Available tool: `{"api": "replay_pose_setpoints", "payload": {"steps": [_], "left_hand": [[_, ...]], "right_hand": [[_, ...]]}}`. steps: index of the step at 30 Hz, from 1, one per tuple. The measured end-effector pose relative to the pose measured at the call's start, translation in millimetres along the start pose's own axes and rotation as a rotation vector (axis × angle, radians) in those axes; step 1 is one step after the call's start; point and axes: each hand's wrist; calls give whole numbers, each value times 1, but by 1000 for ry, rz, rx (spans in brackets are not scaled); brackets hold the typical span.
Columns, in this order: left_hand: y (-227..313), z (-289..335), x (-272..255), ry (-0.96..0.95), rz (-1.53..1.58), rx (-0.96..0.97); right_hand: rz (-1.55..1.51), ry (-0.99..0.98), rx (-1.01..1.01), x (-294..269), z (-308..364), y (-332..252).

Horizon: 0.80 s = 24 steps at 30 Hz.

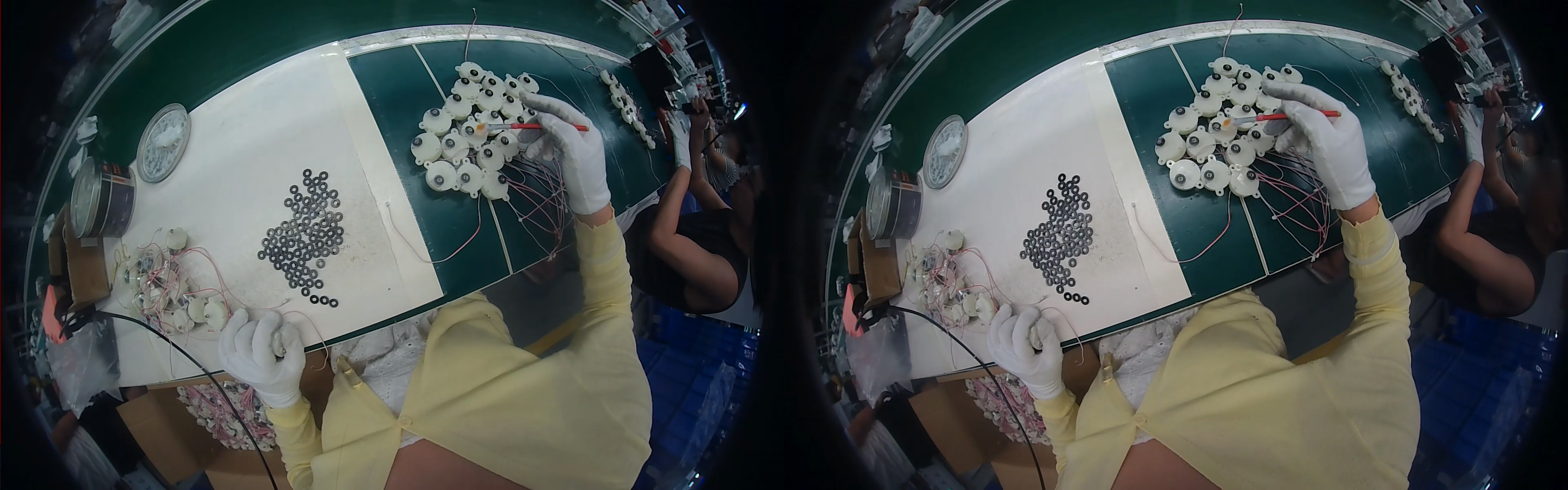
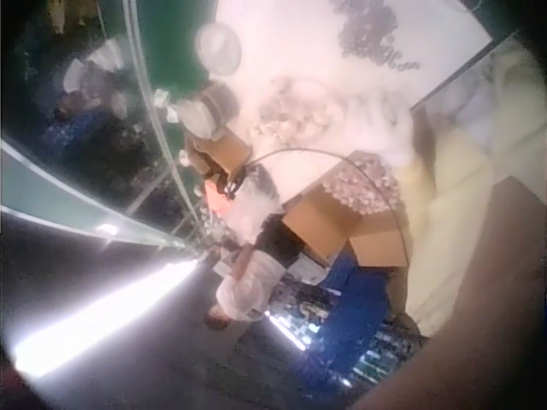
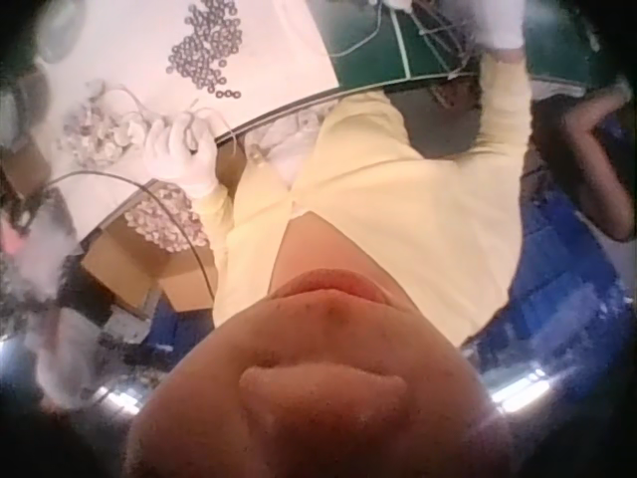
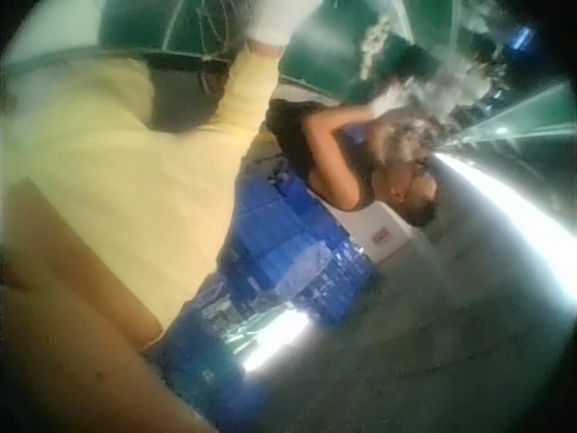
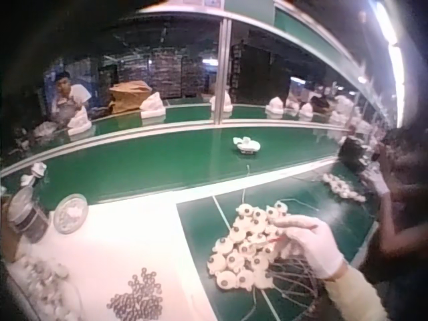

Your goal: The person assembles small white plastic components by inserting metal washers into them and attaching red and white wires. They handle the components one by one, placing finished units into a cardboard box on the table. The process involves repetitive manual insertion and wire attachment.

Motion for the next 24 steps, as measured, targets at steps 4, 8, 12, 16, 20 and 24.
{"api": "replay_pose_setpoints", "payload": {"steps": [4, 8, 12, 16, 20, 24], "left_hand": [[0, -1, 1, 1, 10, 1], [1, -1, 0, 6, -14, 2], [1, -5, 0, 26, -51, 20], [0, -4, 1, 31, -51, 19], [0, -4, 2, 31, -39, 23], [0, -4, 1, 31, -34, 15]], "right_hand": [[35, -32, -28, 6, -2, -2], [54, -30, -26, 11, 2, -2], [55, -4, -8, 0, 4, -2], [17, 30, -40, -1, -3, -8], [89, -14, -67, 4, -24, -13], [101, -61, -64, 10, -47, -9]]}}
Point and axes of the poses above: each hand's wrist, its own z-axis away from the middle knuckle, its own x-axis out of the palm, y = z × x, and after that the axes turned 4 degrees about -y, right-handed
